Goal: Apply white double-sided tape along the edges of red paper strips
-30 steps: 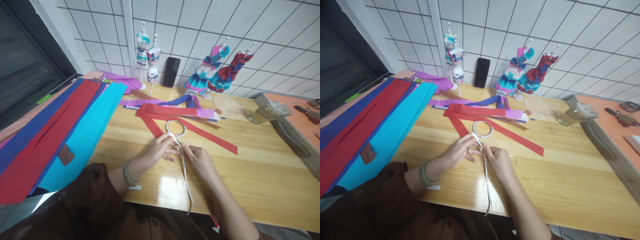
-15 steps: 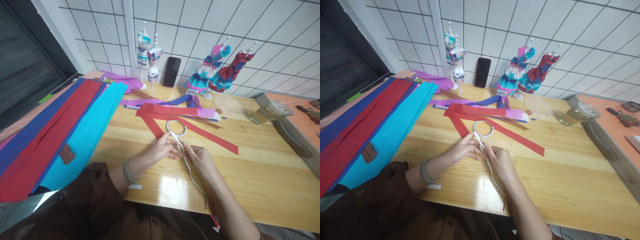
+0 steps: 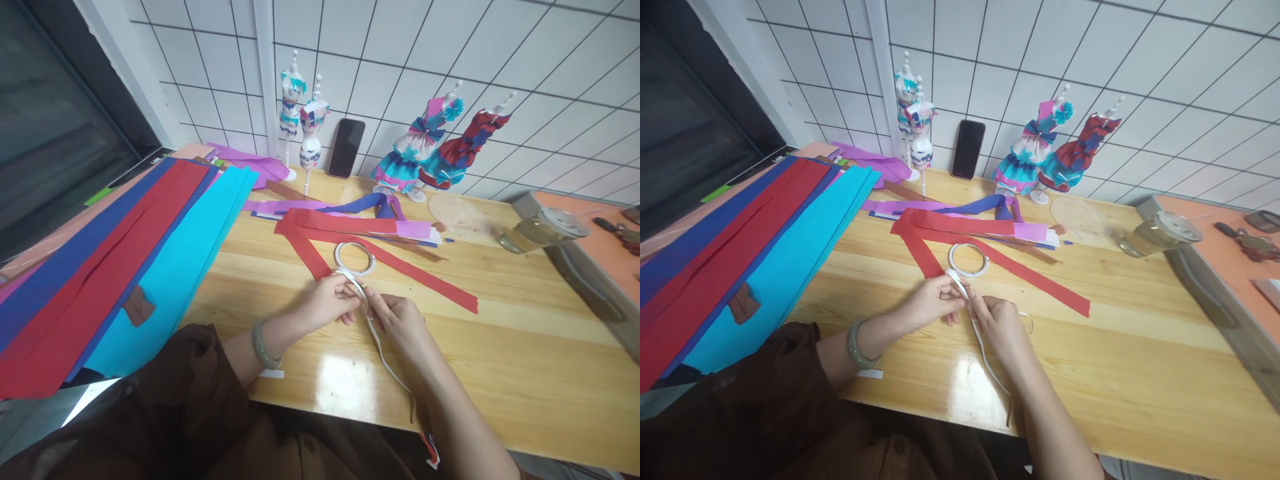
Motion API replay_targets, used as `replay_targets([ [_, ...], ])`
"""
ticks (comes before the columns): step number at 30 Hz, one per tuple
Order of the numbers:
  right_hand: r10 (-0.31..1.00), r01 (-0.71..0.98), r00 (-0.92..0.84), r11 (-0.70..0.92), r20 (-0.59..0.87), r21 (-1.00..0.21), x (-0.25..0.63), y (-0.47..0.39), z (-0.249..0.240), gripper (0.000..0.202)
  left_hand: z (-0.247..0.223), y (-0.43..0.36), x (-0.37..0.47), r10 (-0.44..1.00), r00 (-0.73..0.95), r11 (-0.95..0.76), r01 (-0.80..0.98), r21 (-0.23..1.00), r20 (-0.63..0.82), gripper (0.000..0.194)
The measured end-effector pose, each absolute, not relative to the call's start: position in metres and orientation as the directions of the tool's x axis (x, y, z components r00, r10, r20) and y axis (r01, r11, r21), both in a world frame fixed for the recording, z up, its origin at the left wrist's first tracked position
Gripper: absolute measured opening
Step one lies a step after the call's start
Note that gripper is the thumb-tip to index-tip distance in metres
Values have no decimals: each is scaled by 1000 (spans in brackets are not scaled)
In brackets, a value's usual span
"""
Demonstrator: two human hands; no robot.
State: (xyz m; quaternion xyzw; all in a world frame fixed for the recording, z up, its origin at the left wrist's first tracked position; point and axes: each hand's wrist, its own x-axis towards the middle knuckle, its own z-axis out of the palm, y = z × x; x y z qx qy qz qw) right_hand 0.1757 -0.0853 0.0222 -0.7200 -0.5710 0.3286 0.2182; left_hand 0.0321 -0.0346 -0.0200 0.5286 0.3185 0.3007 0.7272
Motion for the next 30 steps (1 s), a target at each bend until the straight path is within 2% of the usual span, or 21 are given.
replay_targets([
  [4, 968, 679, 122, -244, -222, -692, 176, -85, 23, 54, -19, -35, 33, 787, 601, 236, -81, 968, -142, 24],
  [11, 966, 635, 135, -254, -219, -730, 180, -82, 17, 53, -24, -34, 37, 790, 607, 334, -307, 891, -87, 17],
  [15, 967, 616, 131, -253, -220, -746, 181, -83, 17, 52, -17, -35, 36, 753, 644, 454, -361, 815, -134, 28],
  [21, 969, 634, 116, -240, -217, -735, 178, -86, 20, 52, -15, -35, 35, 732, 670, 516, -424, 744, -126, 45],
  [25, 969, 665, 108, -237, -222, -708, 176, -86, 23, 52, -23, -34, 38, 756, 643, 469, -403, 786, -121, 46],
  [30, 976, 624, 85, -208, -199, -754, 174, -85, 24, 52, -31, -35, 40, 759, 645, 398, -349, 849, -91, 43],
])
